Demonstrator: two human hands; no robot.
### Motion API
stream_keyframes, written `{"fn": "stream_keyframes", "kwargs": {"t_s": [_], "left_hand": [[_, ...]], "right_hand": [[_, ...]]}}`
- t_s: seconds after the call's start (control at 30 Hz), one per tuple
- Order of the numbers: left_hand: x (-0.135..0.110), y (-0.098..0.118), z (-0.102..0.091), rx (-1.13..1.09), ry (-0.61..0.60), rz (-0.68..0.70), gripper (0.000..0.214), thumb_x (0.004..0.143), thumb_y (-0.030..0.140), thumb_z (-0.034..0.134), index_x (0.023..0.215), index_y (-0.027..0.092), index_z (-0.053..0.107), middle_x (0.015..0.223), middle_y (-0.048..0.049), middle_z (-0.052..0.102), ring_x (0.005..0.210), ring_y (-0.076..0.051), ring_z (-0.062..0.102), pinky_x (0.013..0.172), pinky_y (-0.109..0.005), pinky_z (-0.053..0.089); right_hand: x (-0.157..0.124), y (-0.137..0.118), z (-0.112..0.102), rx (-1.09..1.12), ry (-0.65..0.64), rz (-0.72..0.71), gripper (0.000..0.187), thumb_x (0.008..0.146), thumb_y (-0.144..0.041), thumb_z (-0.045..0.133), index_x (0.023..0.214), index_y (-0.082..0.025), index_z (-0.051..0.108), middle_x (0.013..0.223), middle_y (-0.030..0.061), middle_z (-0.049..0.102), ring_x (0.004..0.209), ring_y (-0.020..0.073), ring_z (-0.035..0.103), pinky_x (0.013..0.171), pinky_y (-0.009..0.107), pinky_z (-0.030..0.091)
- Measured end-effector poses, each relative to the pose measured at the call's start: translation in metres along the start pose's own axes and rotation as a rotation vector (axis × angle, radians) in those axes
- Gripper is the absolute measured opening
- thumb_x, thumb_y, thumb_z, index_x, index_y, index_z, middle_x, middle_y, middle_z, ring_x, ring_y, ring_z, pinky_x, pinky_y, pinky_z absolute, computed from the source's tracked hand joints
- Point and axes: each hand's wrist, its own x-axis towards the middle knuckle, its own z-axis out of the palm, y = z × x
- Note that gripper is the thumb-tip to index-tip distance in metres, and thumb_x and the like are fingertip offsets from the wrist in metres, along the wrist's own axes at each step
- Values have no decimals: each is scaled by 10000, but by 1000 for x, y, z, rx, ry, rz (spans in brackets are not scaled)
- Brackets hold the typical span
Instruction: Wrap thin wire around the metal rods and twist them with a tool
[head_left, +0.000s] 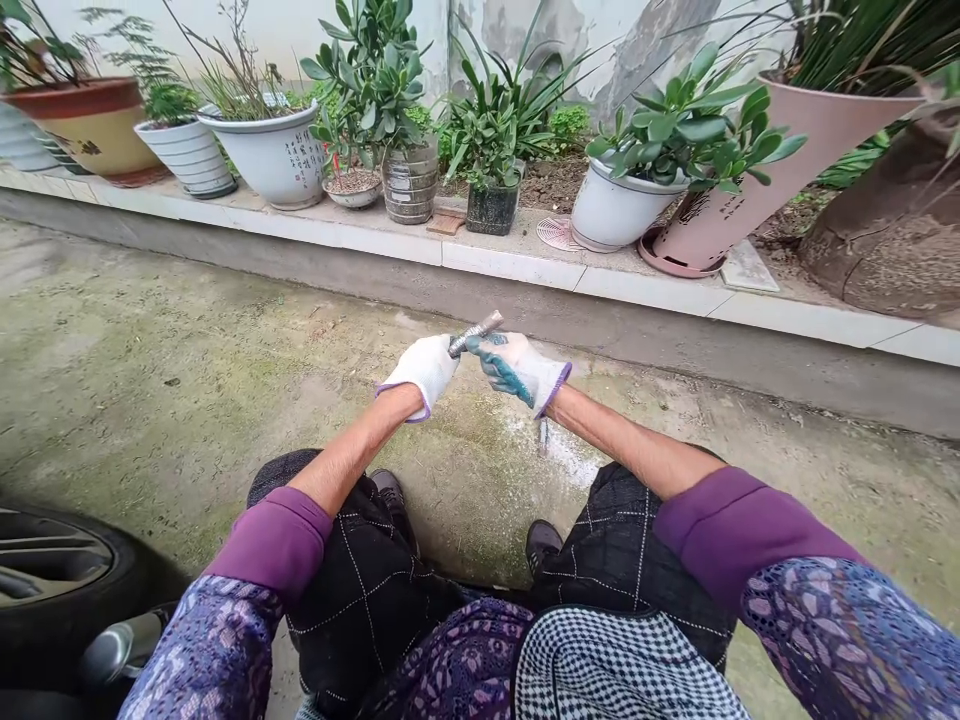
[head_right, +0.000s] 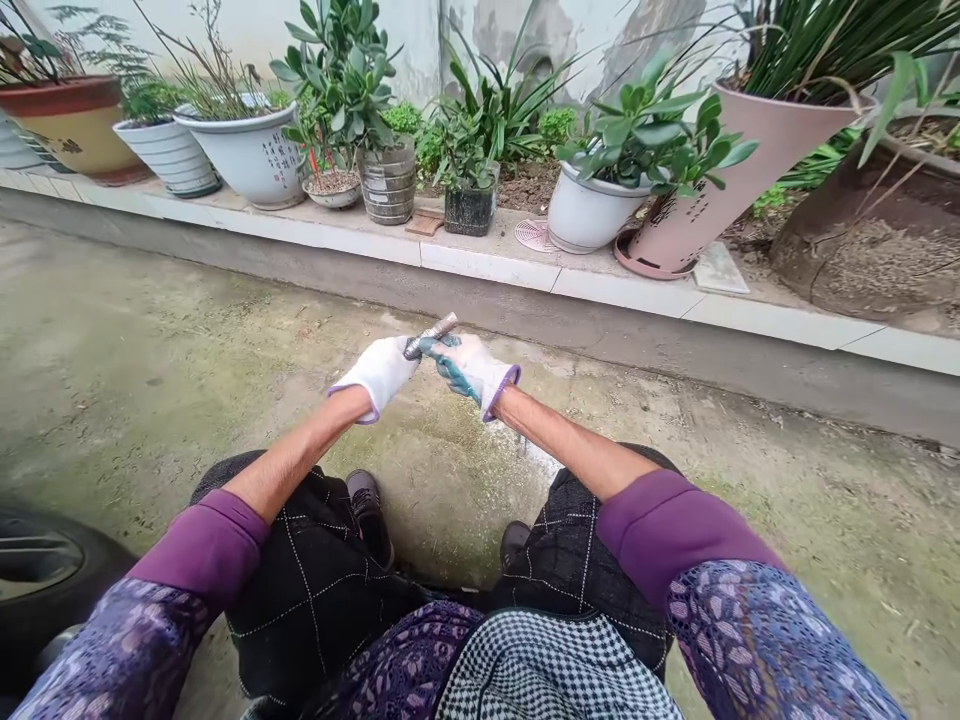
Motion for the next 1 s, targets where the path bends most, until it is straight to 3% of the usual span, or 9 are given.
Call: {"fn": "stream_keyframes", "kwargs": {"t_s": [0.1, 0.23, 0.3, 0.37, 0.5, 0.6, 0.7, 0.83, 1.0], "left_hand": [[-3, 1, 1, -94, -58, 55, 224, 848, 261, 591, 1029, 172, 689, 833, -74, 688, 749, -185, 658, 710, -286, 524], [-20, -2, -12, -651, -488, 19, 359, 817, 348, 636, 1132, 176, 657, 612, 27, 529, 455, -94, 460, 453, -233, 451], [-27, -3, -20, -773, -611, -17, 348, 823, 369, 634, 1106, 169, 668, 534, 65, 410, 388, -66, 327, 375, -208, 353], [-29, -3, -26, -815, -569, -42, 338, 834, 365, 623, 1107, 171, 665, 514, 84, 330, 374, -55, 244, 346, -198, 266], [-18, -8, -25, -631, -292, -96, 363, 877, 412, 570, 1153, 189, 645, 551, 66, 382, 394, -70, 284, 376, -217, 282], [-5, -19, -21, -91, -67, -67, 293, 913, 351, 517, 1084, 173, 676, 667, -22, 577, 507, -125, 499, 533, -263, 437], [-1, -26, -17, 473, -43, 44, 295, 927, 216, 446, 1083, 153, 689, 826, -136, 684, 743, -243, 664, 714, -353, 497], [-15, -19, -14, 621, -217, 206, 294, 892, 206, 508, 1117, 199, 697, 782, -111, 696, 773, -257, 686, 740, -344, 494], [-26, -10, -26, 183, -172, 298, 347, 926, 361, 485, 1169, 232, 697, 846, -23, 716, 735, -175, 659, 672, -248, 473]], "right_hand": [[-1, -3, -3, 17, 61, -9, 380, 781, -379, 745, 704, -241, 400, 373, -127, 341, 286, 50, 238, 285, 198, 147], [-5, -15, -16, -1, 10, -139, 322, 765, -364, 732, 725, -233, 441, 401, -125, 345, 315, 53, 234, 314, 210, 152], [-4, -19, -20, -72, 7, -199, 263, 783, -376, 685, 740, -227, 473, 421, -122, 333, 341, 63, 235, 341, 222, 166], [-3, -19, -23, -235, 83, -330, 176, 820, -350, 609, 760, -208, 524, 470, -97, 374, 395, 78, 293, 393, 229, 230], [-9, -11, -21, -844, 184, -606, 159, 878, -244, 487, 863, -181, 632, 740, 11, 635, 646, 131, 528, 605, 255, 379], [-23, -8, -18, -1335, 100, -525, 165, 898, -240, 507, 937, -211, 665, 793, 36, 685, 701, 165, 571, 644, 274, 364], [-30, -14, -23, -1597, 67, -436, 151, 893, -247, 538, 941, -223, 680, 761, 54, 687, 650, 175, 564, 611, 289, 329], [-17, -29, -52, -1486, 95, -482, 197, 873, -212, 514, 947, -206, 696, 842, 63, 716, 711, 183, 591, 660, 289, 368], [3, -18, -63, -1088, -65, -467, 235, 843, -259, 485, 867, -169, 700, 758, 21, 675, 669, 151, 557, 632, 262, 409]]}}
